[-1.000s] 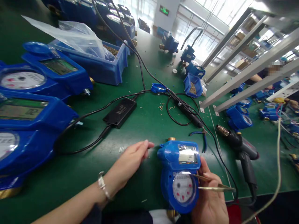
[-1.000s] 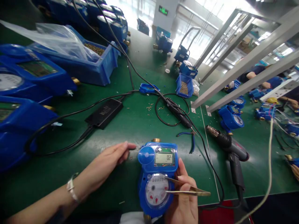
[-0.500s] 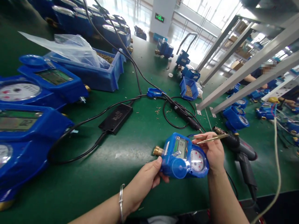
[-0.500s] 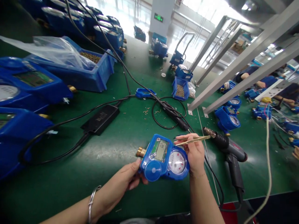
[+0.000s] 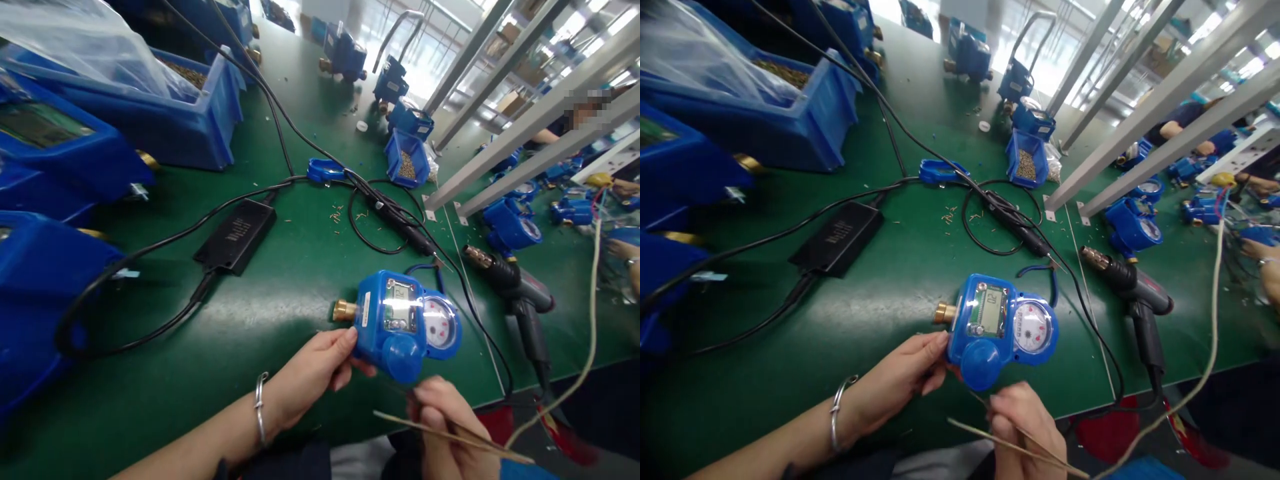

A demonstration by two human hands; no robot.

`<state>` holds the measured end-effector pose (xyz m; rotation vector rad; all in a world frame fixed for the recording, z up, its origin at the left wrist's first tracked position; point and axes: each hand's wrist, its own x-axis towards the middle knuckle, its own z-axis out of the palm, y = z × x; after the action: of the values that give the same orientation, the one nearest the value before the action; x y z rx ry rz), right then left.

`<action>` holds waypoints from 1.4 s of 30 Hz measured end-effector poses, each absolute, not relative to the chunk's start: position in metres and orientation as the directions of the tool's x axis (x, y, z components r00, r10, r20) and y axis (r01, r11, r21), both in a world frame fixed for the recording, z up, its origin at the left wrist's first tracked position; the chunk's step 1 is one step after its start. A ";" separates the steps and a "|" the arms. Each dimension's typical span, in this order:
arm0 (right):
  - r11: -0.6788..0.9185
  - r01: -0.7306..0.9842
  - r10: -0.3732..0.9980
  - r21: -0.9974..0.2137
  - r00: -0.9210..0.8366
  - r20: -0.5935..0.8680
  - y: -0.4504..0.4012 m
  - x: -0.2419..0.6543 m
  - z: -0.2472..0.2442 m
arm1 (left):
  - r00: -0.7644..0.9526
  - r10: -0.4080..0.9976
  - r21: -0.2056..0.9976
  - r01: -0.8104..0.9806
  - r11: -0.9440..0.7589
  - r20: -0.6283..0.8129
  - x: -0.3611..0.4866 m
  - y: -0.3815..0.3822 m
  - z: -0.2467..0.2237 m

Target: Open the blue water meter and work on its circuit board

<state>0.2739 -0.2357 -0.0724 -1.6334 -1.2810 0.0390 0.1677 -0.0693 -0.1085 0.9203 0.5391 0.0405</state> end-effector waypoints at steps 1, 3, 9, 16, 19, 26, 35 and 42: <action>0.047 0.729 0.747 -0.683 0.428 0.509 -0.233 0.271 -0.080 | 0.869 0.253 0.765 0.194 0.614 -0.424 0.167 -0.070 -0.109; 0.006 0.754 0.723 -0.657 0.450 0.523 -0.230 0.265 -0.092 | 0.875 0.239 0.764 0.201 0.613 -0.422 0.165 -0.072 -0.110; -0.122 0.788 0.668 -0.604 0.516 0.537 -0.232 0.246 -0.101 | 0.887 0.216 0.769 0.207 0.605 -0.409 0.162 -0.079 -0.110; -0.158 0.821 0.685 -0.549 0.492 0.538 -0.227 0.247 -0.088 | 0.896 0.217 0.773 0.186 0.607 -0.386 0.165 -0.080 -0.114; -0.153 0.824 0.684 -0.546 0.487 0.543 -0.226 0.246 -0.087 | 0.898 0.220 0.771 0.178 0.611 -0.382 0.164 -0.082 -0.116; -0.149 0.857 0.685 -0.493 0.449 0.574 -0.226 0.247 -0.083 | 0.894 0.218 0.767 0.187 0.614 -0.392 0.167 -0.080 -0.120; -0.187 0.927 0.763 -0.326 0.346 0.546 -0.233 0.249 -0.085 | 0.899 0.219 0.764 0.170 0.623 -0.379 0.164 -0.082 -0.114; -0.279 0.943 0.813 -0.184 0.334 0.478 -0.231 0.240 -0.082 | 0.903 0.241 0.785 0.148 0.602 -0.355 0.166 -0.082 -0.115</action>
<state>0.2395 -0.2308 -0.0816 -2.1724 -1.5429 -0.4050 0.1664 -0.0821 -0.1154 0.9325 0.4566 0.0560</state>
